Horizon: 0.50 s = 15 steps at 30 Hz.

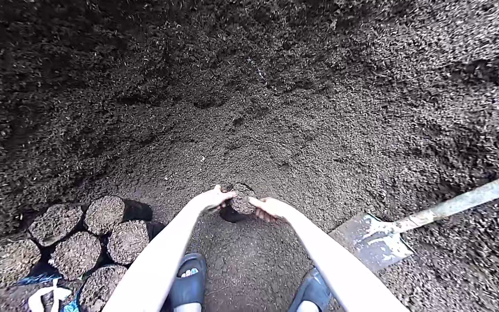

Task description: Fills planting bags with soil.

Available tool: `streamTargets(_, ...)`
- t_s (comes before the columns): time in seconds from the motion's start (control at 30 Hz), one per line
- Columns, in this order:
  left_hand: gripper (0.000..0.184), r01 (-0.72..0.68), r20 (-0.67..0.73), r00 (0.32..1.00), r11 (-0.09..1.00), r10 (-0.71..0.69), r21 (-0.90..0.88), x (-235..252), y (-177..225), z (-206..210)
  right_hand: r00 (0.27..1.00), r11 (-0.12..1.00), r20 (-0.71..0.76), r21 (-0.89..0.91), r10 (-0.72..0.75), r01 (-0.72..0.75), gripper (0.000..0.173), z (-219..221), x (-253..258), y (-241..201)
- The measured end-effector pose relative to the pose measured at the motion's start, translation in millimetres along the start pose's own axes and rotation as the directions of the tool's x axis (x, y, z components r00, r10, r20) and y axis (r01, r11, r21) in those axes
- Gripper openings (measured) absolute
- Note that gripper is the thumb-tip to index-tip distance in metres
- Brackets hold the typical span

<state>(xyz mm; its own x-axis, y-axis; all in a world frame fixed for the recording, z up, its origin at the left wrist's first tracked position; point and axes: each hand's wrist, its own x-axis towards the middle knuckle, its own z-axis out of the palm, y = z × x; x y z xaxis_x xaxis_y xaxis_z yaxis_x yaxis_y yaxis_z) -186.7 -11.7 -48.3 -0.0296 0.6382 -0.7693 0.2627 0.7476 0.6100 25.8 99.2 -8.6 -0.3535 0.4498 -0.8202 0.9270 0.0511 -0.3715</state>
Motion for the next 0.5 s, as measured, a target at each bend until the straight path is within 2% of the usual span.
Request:
streamTargets(0.03, 0.069, -0.017, 0.014, 1.0, 0.999, 0.017, 0.029, 5, 4, 0, 0.998, 1.0, 0.061, 0.007, 0.027, -0.028, 0.07, 3, 0, -4)
streamTargets(0.1, 0.061, -0.064, 0.019, 0.998, 0.992, 0.063, 0.111, 11, 12, 0, 0.997, 0.999, 0.078, -0.043, -0.021, 0.025, 0.059, 4, -3, -13)
streamTargets(0.23, 0.059, -0.103, 0.015, 0.995, 0.971, 0.102, 0.216, 9, 29, 5, 0.998, 0.962, -0.01, -0.266, -0.07, 0.065, 0.05, 7, 1, -24)
streamTargets(0.37, 0.05, -0.09, -0.087, 0.989, 0.949, 0.122, 0.303, 10, 30, 20, 0.994, 0.92, -0.084, -0.391, -0.063, 0.026, 0.044, 22, -4, -26)
streamTargets(0.43, 0.049, -0.057, -0.142, 0.984, 0.938, 0.111, 0.342, -1, 31, 25, 0.992, 0.929, -0.053, -0.361, -0.112, 0.086, 0.046, 17, -16, -26)
streamTargets(0.5, 0.05, -0.024, -0.175, 0.98, 0.932, 0.093, 0.362, -14, 32, 22, 0.978, 0.965, 0.02, -0.159, -0.209, 0.209, 0.055, -1, -16, -13)
